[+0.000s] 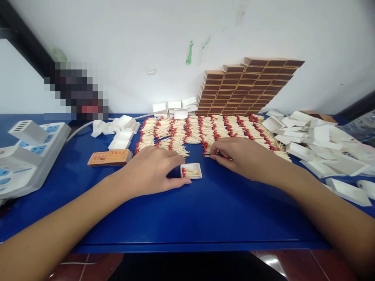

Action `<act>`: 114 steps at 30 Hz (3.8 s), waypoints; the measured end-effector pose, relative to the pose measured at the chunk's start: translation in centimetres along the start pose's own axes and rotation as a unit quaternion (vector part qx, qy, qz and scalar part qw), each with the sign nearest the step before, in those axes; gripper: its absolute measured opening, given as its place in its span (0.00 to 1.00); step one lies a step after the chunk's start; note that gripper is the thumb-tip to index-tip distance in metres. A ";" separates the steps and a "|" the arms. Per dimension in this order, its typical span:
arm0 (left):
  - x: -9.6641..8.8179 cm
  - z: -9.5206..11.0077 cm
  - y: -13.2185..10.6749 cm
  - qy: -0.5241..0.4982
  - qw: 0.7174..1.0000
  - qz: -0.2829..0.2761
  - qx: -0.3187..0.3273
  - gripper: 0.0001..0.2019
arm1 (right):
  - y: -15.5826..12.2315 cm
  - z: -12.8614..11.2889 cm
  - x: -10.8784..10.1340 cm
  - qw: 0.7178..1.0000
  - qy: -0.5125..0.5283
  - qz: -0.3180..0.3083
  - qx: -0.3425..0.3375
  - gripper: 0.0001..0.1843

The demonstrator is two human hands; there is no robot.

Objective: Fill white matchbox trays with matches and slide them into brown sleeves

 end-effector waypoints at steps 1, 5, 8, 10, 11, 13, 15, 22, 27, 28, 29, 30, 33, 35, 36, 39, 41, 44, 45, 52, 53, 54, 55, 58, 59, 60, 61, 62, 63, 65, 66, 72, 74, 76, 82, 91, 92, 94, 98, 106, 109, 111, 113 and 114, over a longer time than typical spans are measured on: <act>0.0 0.0 0.0 0.000 1.000 0.000 0.000 0.20 | 0.0 0.0 0.0 1.000 0.003 -0.002 0.000 0.08; 0.0 0.0 0.0 -0.001 1.000 0.004 0.002 0.19 | 0.1 0.2 0.1 1.000 0.011 -0.007 0.010 0.08; -0.1 0.1 0.0 0.001 1.000 0.008 0.004 0.19 | 0.1 0.3 0.2 1.000 0.021 -0.017 0.008 0.08; 0.0 0.1 0.0 0.001 1.000 0.008 0.004 0.19 | 0.1 0.1 -0.1 0.999 0.030 -0.017 0.002 0.08; -0.1 0.2 0.0 0.001 1.000 0.007 0.002 0.19 | 0.1 -0.2 -0.3 0.999 0.037 -0.013 0.000 0.09; -0.1 0.3 -0.1 0.000 1.000 0.007 -0.003 0.19 | 0.0 -1.1 -0.9 0.998 0.059 0.002 -0.003 0.09; -0.2 0.4 0.0 0.000 1.000 0.007 -0.005 0.19 | -0.2 -2.3 -1.3 0.996 0.089 0.016 -0.005 0.08; -0.1 0.6 0.1 0.005 1.000 0.014 0.009 0.19 | -0.7 -6.3 -1.1 0.994 0.090 0.034 -0.043 0.08; -0.2 0.5 0.1 -0.008 1.000 0.014 0.009 0.17 | -0.7 -4.6 -1.8 0.996 0.075 0.039 -0.003 0.07; -0.2 0.5 0.1 -0.007 1.000 0.015 0.007 0.17 | -0.6 -3.8 -2.0 0.997 0.060 0.046 0.010 0.08; -0.2 0.5 0.1 -0.005 1.000 0.015 0.006 0.17 | -0.6 -3.0 -2.1 0.998 0.039 0.053 0.026 0.09; -0.2 0.5 0.1 -0.003 1.000 0.014 0.006 0.17 | -0.5 -2.1 -2.1 0.998 0.017 0.052 0.037 0.09; -0.1 0.4 0.1 -0.003 1.000 0.010 0.008 0.18 | -0.1 -0.3 -1.6 0.999 -0.012 0.016 0.037 0.10; 0.0 0.3 0.0 -0.001 1.000 0.008 0.007 0.18 | 0.1 0.3 -1.0 0.999 -0.016 -0.008 0.037 0.10; 0.0 0.3 0.0 0.000 1.000 0.008 0.005 0.18 | 0.2 0.4 -0.8 0.999 -0.019 -0.015 0.039 0.10; -0.1 0.2 -0.1 0.002 1.000 0.007 0.002 0.19 | 0.4 0.3 -0.4 0.999 -0.030 -0.020 0.041 0.10; -0.1 0.3 -0.1 0.000 1.000 0.004 0.002 0.19 | 0.4 0.1 -0.3 0.999 -0.031 -0.022 0.031 0.09; -0.2 0.3 -0.1 -0.002 1.000 0.002 0.004 0.19 | 0.3 0.2 -0.1 0.999 -0.033 -0.029 0.022 0.08; -0.2 0.3 -0.1 -0.002 1.000 0.002 0.004 0.19 | 0.3 0.4 -0.1 0.999 -0.035 -0.031 0.026 0.08; -0.2 0.3 0.0 -0.003 1.000 0.003 0.004 0.18 | 0.2 0.6 -0.4 0.999 -0.011 -0.015 0.033 0.09; -0.1 0.3 0.1 -0.003 1.000 0.002 0.003 0.18 | 0.3 0.5 -0.4 1.000 -0.005 -0.013 0.028 0.10; -0.1 0.3 0.0 -0.004 1.000 0.002 0.003 0.18 | 0.3 0.4 -0.4 1.000 -0.001 -0.013 0.023 0.11; -0.1 0.3 0.0 -0.004 1.000 0.002 0.003 0.18 | 0.3 0.3 -0.5 1.000 0.001 -0.015 0.018 0.12; -0.1 0.4 0.0 -0.005 1.000 0.002 0.005 0.19 | 0.4 0.2 -0.3 0.999 0.003 -0.030 0.024 0.12; -0.1 0.4 0.0 -0.003 1.000 0.003 0.006 0.18 | 0.4 0.3 -0.3 0.999 0.003 -0.036 0.029 0.11; -0.1 0.4 0.0 -0.001 1.000 0.007 0.007 0.18 | 0.4 0.3 -0.3 0.999 0.003 -0.041 0.033 0.11; -0.2 0.4 0.0 0.001 1.000 0.011 0.009 0.18 | 0.4 0.3 -0.3 0.999 0.003 -0.043 0.033 0.10; -0.2 0.4 0.0 0.002 1.000 0.016 0.010 0.18 | 0.4 0.2 -0.4 0.999 0.004 -0.040 0.030 0.09; -0.3 0.3 0.0 0.002 1.000 0.020 0.010 0.18 | 0.3 0.0 -0.5 0.999 0.008 -0.033 0.024 0.09; -0.3 0.3 0.0 0.002 1.000 0.024 0.007 0.18 | 0.1 -0.8 -1.0 1.000 0.027 -0.007 0.011 0.09; -0.3 0.4 0.0 0.002 1.000 0.023 0.003 0.18 | -0.1 -1.3 -1.2 0.999 0.041 0.007 0.005 0.09; -0.1 0.7 0.2 -0.001 1.000 0.009 0.001 0.18 | -0.8 -5.4 -1.2 0.996 0.051 0.063 -0.032 0.08; 0.0 0.8 0.2 0.004 1.000 0.015 0.011 0.17 | -0.7 -6.3 -0.8 0.997 0.015 0.067 -0.040 0.10; 0.0 0.7 0.2 0.010 1.000 0.021 0.018 0.17 | -0.6 -6.6 -0.5 0.997 -0.009 0.060 -0.038 0.11; -0.1 0.4 0.1 -0.002 1.000 0.020 0.019 0.17 | -0.5 -4.4 -1.6 0.997 -0.013 0.081 -0.007 0.10; -0.1 0.3 0.0 -0.006 1.000 0.016 0.014 0.18 | 0.2 0.7 -0.7 0.999 -0.024 -0.012 0.028 0.10; -0.1 0.3 0.0 -0.004 1.000 0.015 0.013 0.18 | 0.2 0.6 -0.6 0.999 -0.025 -0.016 0.029 0.10; -0.2 0.3 -0.1 0.000 1.000 0.017 0.013 0.18 | 0.3 0.4 -0.3 0.999 -0.029 -0.020 0.035 0.10; -0.1 0.2 -0.1 0.000 1.000 0.014 0.011 0.19 | 0.4 0.2 -0.4 0.999 -0.030 -0.011 0.043 0.10; 0.0 0.3 0.0 0.001 1.000 0.010 0.010 0.18 | 0.5 0.4 -0.3 0.999 -0.022 -0.002 0.036 0.11; -0.1 0.2 0.0 0.002 1.000 0.003 0.003 0.19 | 0.5 0.3 -0.2 1.000 -0.013 -0.004 0.028 0.11; 0.0 0.1 0.0 0.003 1.000 0.003 0.002 0.19 | 0.5 0.2 -0.2 1.000 -0.011 -0.008 0.024 0.11; 0.0 0.2 0.0 0.003 1.000 0.004 0.003 0.19 | 0.6 0.2 -0.1 0.999 -0.012 -0.016 0.029 0.12; 0.0 0.2 0.0 0.002 1.000 0.004 0.003 0.19 | 0.6 0.2 -0.1 0.999 -0.012 -0.020 0.033 0.12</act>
Point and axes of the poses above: each hand's wrist, its own y-axis towards the middle knuckle, its own x-axis out of the palm, z = x × y, the point moved 4 cm from there along y, towards the middle knuckle, and after that the axes turned 12 degrees about -y, right-handed, at the moved point
